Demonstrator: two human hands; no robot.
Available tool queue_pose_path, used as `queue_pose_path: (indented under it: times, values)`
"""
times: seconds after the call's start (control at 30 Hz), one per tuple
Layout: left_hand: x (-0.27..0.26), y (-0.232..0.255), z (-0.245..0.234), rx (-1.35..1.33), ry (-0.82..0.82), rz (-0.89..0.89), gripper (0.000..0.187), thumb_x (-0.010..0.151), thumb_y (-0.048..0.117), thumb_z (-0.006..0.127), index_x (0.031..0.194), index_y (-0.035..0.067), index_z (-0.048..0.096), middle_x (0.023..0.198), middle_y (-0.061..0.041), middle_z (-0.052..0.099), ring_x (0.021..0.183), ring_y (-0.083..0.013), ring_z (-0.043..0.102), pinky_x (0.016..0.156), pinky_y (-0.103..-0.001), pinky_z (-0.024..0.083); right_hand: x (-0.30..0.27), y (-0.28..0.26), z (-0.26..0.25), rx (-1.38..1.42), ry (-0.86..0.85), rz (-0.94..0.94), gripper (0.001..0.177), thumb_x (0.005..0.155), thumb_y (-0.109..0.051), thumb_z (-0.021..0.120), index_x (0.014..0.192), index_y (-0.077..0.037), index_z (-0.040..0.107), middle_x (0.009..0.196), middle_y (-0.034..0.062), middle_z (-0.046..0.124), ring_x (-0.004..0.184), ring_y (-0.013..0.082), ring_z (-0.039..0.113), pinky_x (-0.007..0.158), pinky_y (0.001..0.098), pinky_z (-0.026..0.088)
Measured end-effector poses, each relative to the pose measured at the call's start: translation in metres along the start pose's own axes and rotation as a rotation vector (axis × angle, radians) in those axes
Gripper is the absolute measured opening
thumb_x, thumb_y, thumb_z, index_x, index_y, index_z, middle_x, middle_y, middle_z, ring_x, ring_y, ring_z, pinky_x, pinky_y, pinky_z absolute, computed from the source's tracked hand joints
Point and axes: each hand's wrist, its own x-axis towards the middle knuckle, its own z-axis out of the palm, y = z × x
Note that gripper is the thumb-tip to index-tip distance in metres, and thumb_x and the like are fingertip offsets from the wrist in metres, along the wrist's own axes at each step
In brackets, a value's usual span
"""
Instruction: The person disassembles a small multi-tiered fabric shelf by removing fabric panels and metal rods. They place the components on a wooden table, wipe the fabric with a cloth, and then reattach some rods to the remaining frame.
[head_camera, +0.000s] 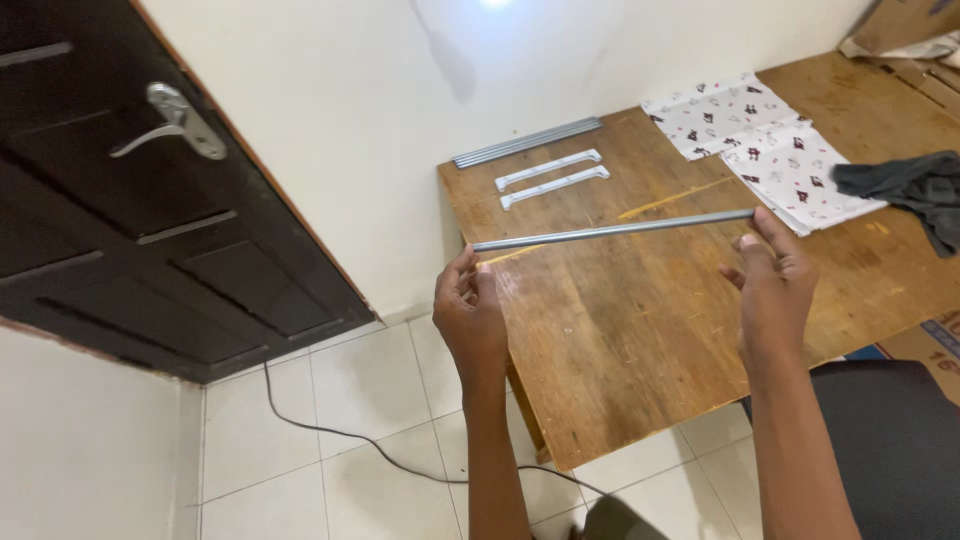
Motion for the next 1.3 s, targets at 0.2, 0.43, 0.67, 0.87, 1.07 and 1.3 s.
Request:
queue_pose_path:
  times: [0.2,0.43,0.67,0.87,1.07,1.3]
  values:
    - [0.029,-0.039,0.040,0.150,-0.036,-0.012,0.036,0.097,0.012,0.058,0.130,0.002,0.067,0.119,-0.010,0.077,0.100,-0.0189,0.073,0.090,-0.032,0.056,0.027,0.037,-0.019,-0.082,0.064,0.110,0.028,0.103,-0.009,0.062,0.129,-0.002,0.071,0.112,0.0049,0.072,0.097,0.0103,0.069,0.076,0.0262,0.057]
    - [0.070,-0.112,0.090,0.236,-0.081,-0.150,0.044,0.094,0.016,0.064,0.137,0.003,0.061,0.121,-0.012,0.072,0.104,-0.0199,0.071,0.090,-0.034,0.056,0.113,0.108,-0.010,-0.139,-0.041,0.122,0.024,0.103,-0.014,0.064,0.123,-0.005,0.072,0.107,0.0031,0.074,0.088,0.0099,0.068,0.071,0.0254,0.054]
    - [0.127,-0.194,0.154,0.137,-0.103,-0.480,0.070,0.094,0.021,0.063,0.158,0.012,0.034,0.118,-0.011,0.072,0.104,-0.0198,0.073,0.091,-0.033,0.052,0.231,0.207,0.021,-0.223,-0.242,0.154,0.025,0.099,-0.016,0.065,0.119,-0.004,0.074,0.101,0.0034,0.073,0.086,0.0098,0.068,0.067,0.0260,0.053]
    - [0.183,-0.252,0.190,-0.069,-0.145,-0.688,0.079,0.090,0.015,0.061,0.162,0.017,0.028,0.112,-0.011,0.072,0.090,-0.0177,0.070,0.075,-0.034,0.057,0.323,0.308,0.059,-0.312,-0.461,0.249,0.026,0.096,-0.013,0.065,0.118,-0.002,0.074,0.096,0.0063,0.072,0.083,0.0114,0.067,0.065,0.0264,0.053]
    - [0.219,-0.281,0.211,-0.031,-0.063,-0.850,0.073,0.097,0.010,0.050,0.163,0.021,0.021,0.110,-0.005,0.073,0.086,-0.0138,0.070,0.069,-0.028,0.056,0.376,0.380,0.086,-0.283,-0.656,0.392,0.026,0.096,-0.010,0.060,0.117,-0.002,0.073,0.098,0.0015,0.073,0.077,0.0081,0.064,0.061,0.0249,0.054]
    - [0.240,-0.312,0.224,-0.058,-0.007,-0.834,0.072,0.097,0.004,0.046,0.164,0.013,0.020,0.097,-0.008,0.071,0.071,-0.0139,0.067,0.057,-0.027,0.051,0.383,0.398,0.107,-0.297,-0.621,0.514,0.029,0.097,-0.007,0.060,0.123,-0.001,0.070,0.082,0.0029,0.061,0.065,0.0105,0.053,0.055,0.0268,0.045]
